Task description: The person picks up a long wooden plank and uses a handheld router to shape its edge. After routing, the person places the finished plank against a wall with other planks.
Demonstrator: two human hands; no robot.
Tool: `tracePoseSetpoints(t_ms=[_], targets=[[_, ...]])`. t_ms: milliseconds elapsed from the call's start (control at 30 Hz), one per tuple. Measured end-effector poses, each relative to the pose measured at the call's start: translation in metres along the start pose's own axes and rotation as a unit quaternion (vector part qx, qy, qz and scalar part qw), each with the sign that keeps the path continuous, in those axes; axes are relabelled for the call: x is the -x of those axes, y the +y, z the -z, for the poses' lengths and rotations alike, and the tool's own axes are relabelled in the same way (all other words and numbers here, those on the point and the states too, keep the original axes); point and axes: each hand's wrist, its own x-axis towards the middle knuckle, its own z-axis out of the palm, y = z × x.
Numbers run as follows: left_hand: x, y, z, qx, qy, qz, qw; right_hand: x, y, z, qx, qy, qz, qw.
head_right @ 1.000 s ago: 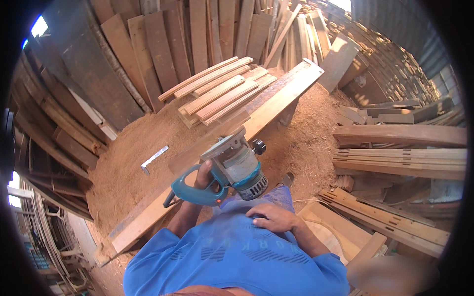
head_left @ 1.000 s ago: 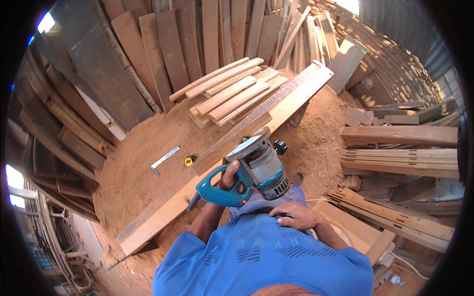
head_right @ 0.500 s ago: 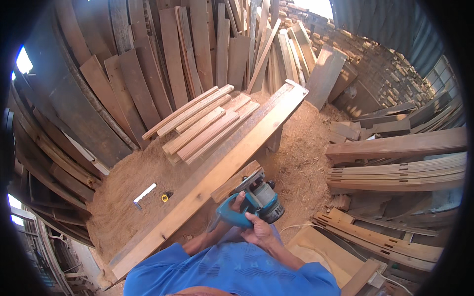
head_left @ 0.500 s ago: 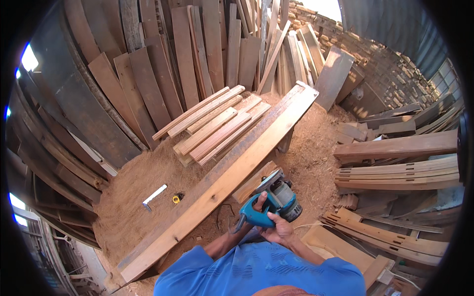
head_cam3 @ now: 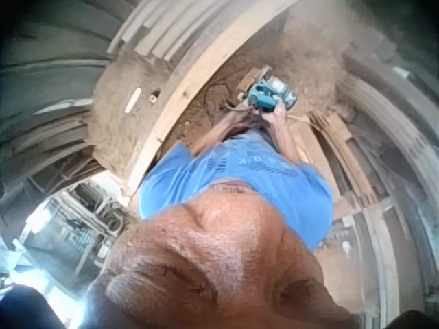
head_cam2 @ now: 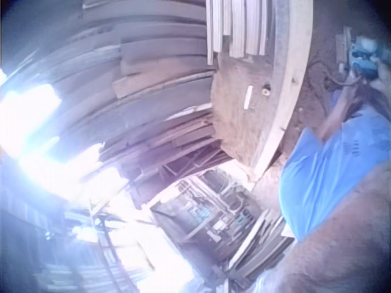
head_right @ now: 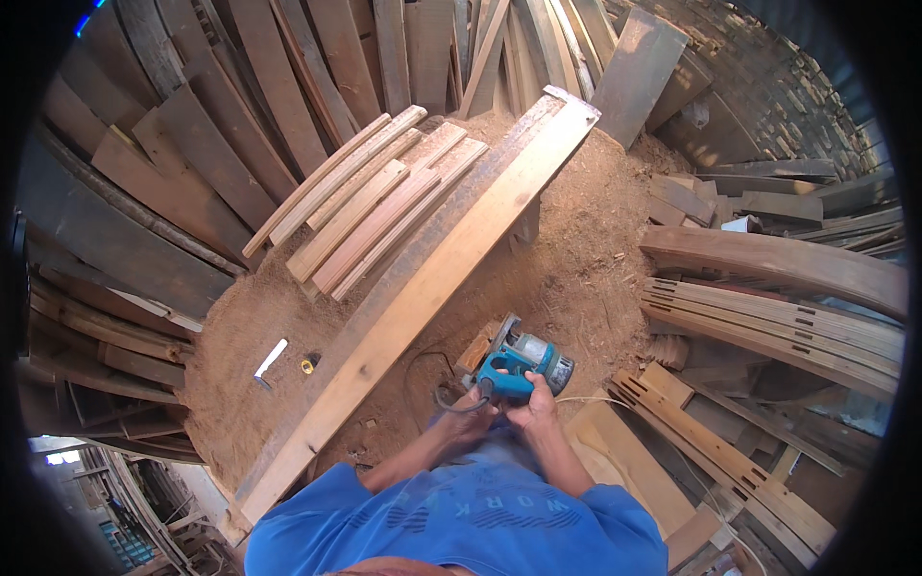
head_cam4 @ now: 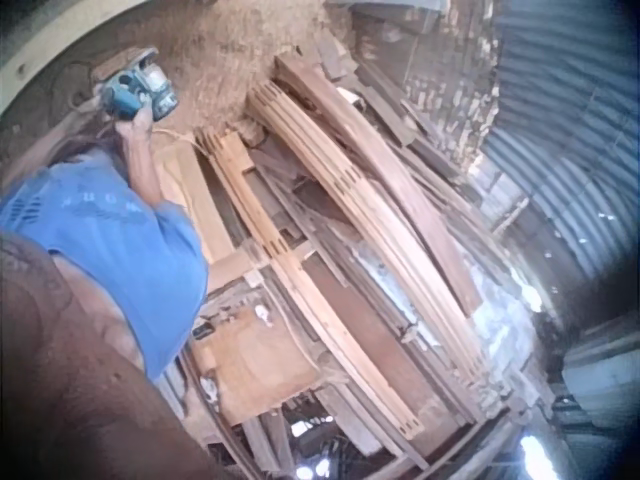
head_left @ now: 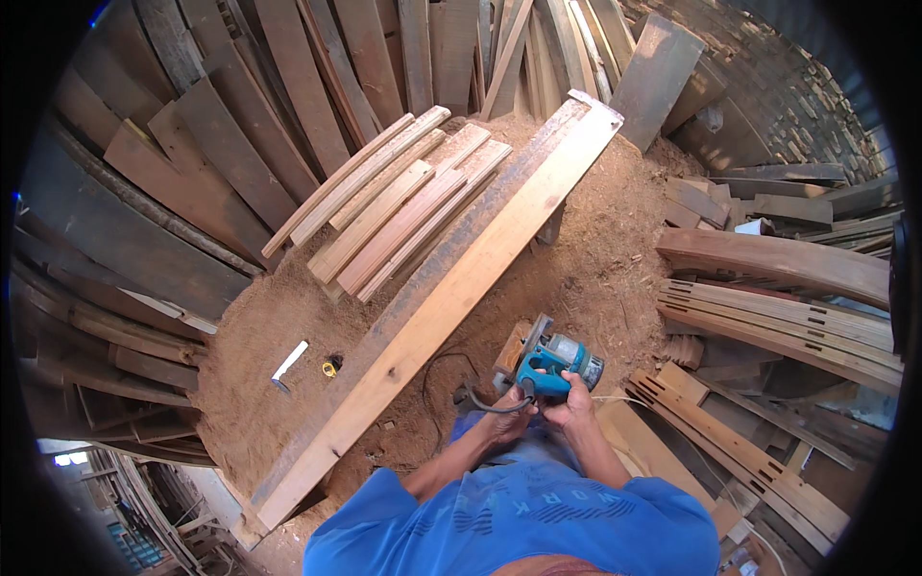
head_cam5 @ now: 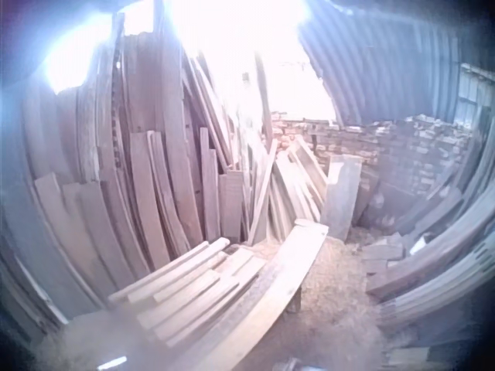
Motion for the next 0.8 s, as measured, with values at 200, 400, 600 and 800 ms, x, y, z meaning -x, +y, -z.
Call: tracePoseSetpoints(t_ms=[200,400,600,800], targets=[[-0.028,0.015,-0.009,-0.041,0.029,0.002,0.999,-0.038,-0.007,-0.001,-0.061,-0.059,-0.026,0.996],[-0.028,-0.001,0.009,-0.086,0.044,0.053,0.994,-0.077,-0.015,-0.032,-0.048,-0.102,0.036,0.993],[-0.007,0.068,-0.021,-0.399,-0.057,0.155,0.902,-0.099,-0.064,-0.056,0.025,-0.153,0.1,0.983],[-0.108,0.176,-0.006,-0.869,0.268,-0.097,0.405,-0.088,-0.124,-0.072,0.145,-0.112,0.28,0.942]])
